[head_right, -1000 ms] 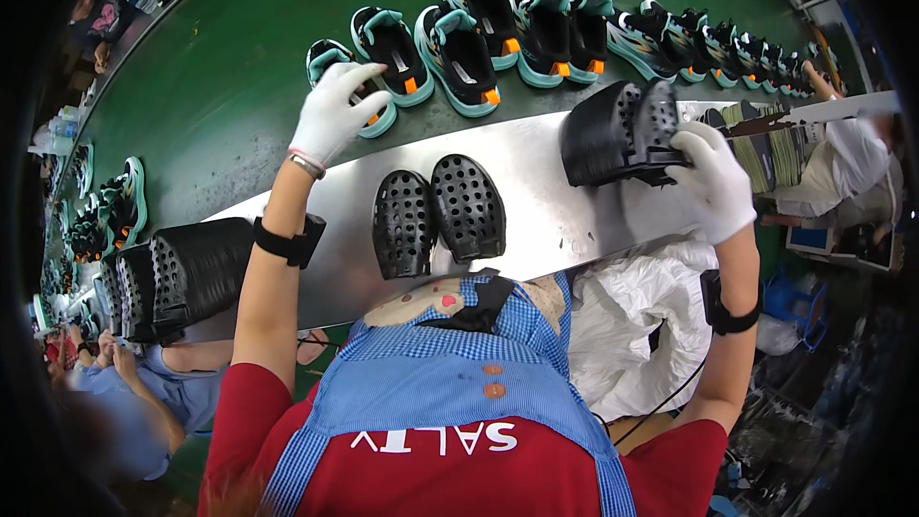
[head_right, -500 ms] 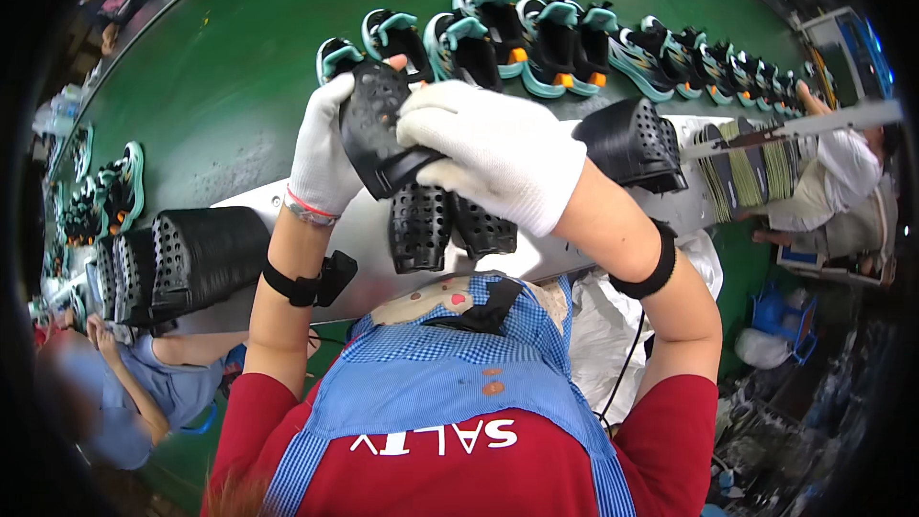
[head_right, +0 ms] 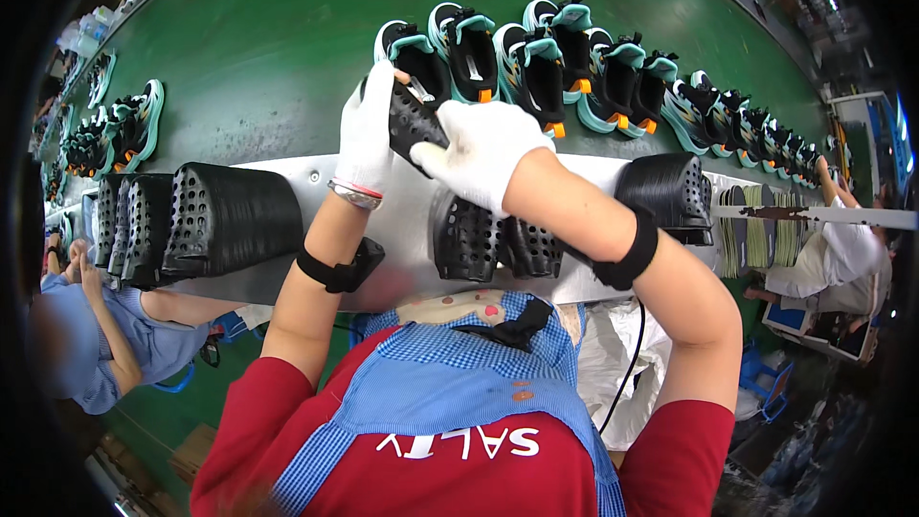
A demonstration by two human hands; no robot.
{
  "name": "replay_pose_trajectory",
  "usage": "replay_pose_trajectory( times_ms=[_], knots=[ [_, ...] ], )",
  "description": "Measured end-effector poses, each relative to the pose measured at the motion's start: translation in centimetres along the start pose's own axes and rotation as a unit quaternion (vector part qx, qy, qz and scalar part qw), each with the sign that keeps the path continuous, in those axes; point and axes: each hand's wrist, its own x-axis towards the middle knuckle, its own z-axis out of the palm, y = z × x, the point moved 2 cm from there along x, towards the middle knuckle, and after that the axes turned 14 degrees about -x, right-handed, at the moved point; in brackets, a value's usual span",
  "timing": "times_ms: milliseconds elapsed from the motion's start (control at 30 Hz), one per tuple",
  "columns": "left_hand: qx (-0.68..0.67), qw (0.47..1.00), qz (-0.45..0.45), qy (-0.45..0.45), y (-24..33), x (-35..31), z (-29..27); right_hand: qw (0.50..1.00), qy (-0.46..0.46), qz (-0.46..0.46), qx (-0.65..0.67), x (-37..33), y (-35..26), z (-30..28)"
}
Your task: Placing shoe soles into sneakers on a production assembly line.
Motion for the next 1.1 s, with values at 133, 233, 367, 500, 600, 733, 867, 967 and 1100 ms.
replay_pose_trajectory(
  times_ms=[133,233,367,500,600,733,867,967,1100],
  knots=[
    [0.222,0.975,-0.007,-0.012,1.0,-0.4,-2.5,0.996,-0.066,0.037,-0.048,3.6,1.1,-1.1],
    [0.445,0.840,0.281,-0.131,-0.4,-0.6,-3.8,0.992,-0.105,0.053,-0.055,6.6,2.2,-1.9],
    [0.487,0.816,0.270,-0.154,-0.9,-1.0,-2.4,0.989,-0.094,0.054,-0.104,10.8,2.1,-1.5],
    [0.502,0.820,0.216,-0.168,-1.7,-0.3,-1.9,0.987,-0.055,0.029,-0.150,12.6,-0.3,-0.7],
    [0.600,0.776,0.118,-0.151,-1.7,0.7,-1.1,0.982,-0.029,0.032,-0.183,14.1,-1.0,2.0],
    [0.609,0.774,0.102,-0.138,-3.2,2.7,-1.8,0.990,0.010,0.059,-0.127,15.3,-0.6,4.2],
    [0.650,0.747,0.051,-0.132,-3.2,3.7,-2.6,0.994,-0.010,-0.074,-0.082,15.4,-0.9,3.8],
    [0.653,0.749,0.004,-0.111,-3.9,3.8,-3.1,0.972,-0.014,-0.062,-0.226,15.0,-3.4,2.1],
    [0.607,0.774,0.004,-0.182,-4.1,4.2,-1.7,0.948,-0.061,0.009,-0.313,14.5,-3.6,0.9]
  ],
)
